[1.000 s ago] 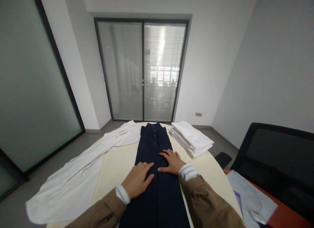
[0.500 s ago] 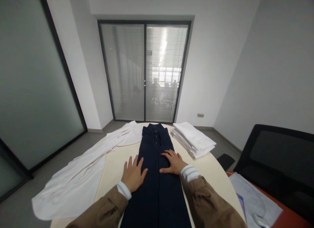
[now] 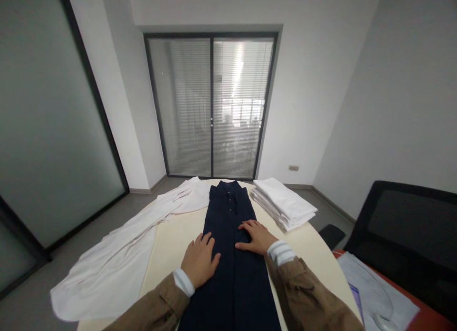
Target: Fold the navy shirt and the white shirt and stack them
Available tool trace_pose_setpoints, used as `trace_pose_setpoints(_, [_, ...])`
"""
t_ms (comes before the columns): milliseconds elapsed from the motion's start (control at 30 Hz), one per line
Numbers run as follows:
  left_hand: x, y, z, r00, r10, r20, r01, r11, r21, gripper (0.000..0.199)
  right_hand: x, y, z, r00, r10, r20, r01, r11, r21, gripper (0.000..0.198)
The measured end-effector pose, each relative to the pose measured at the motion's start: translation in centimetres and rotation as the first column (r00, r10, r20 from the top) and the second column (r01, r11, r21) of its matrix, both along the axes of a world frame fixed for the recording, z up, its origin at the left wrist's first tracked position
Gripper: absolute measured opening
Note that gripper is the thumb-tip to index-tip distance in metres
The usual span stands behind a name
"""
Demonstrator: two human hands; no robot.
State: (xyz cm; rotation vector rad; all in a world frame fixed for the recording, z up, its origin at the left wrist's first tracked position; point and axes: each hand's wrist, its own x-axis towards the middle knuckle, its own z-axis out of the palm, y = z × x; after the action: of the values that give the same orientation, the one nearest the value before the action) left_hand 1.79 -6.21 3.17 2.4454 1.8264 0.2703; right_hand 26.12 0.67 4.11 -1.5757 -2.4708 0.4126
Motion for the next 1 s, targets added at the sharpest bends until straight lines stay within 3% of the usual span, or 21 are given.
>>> trace_pose_setpoints(300, [0.8,-0.9,1.6,0.998,-0.031,-0.058,0.034,0.998,0.051,0.027,0.3,0.4,0.9,0.999,0.035,-0.034,-0.033,0.997,0.069,0.036])
trace_pose_setpoints(433, [0.9,-0.9,1.8,0.998,-0.018,-0.06,0.019,1.0,0.012,0.03,0.1,0.7,0.5,0.999,-0.039,-0.037,0.042,0.996,0.081,0.031])
trace_pose_setpoints(600, [1.1,-0.3,2.2,0.995,0.042,-0.09,-0.043,0.999,-0.01,0.036,-0.2,1.1,-0.4,0.99,-0.12,-0.075,0.134,0.968,0.213,0.026])
trace_pose_setpoints(700, [1.6,0.8,2.4,0.996,0.046,-0.079,-0.047,0.999,-0.002,0.032,-0.5,1.4,-0.6,0.994,-0.092,-0.058,0.104,0.964,0.246,0.036])
trace_pose_setpoints(800, [2.4,2.6,2.5,0.997,-0.071,-0.023,0.072,0.995,0.064,0.029,-0.8,1.8,-0.8,0.999,-0.041,0.014,0.037,0.973,0.227,0.037])
trace_pose_setpoints(867, [2.8,4.1,2.0,0.987,-0.16,0.017,0.157,0.979,0.129,0.038,-1.0,2.1,-0.9,0.999,-0.027,0.042,0.017,0.975,0.22,0.034])
trace_pose_setpoints(1000, [3.2,6.6,0.0,0.994,-0.091,0.063,0.081,0.986,0.149,0.051,-1.3,2.6,-0.9,0.999,-0.049,0.008,0.044,0.959,0.28,0.032])
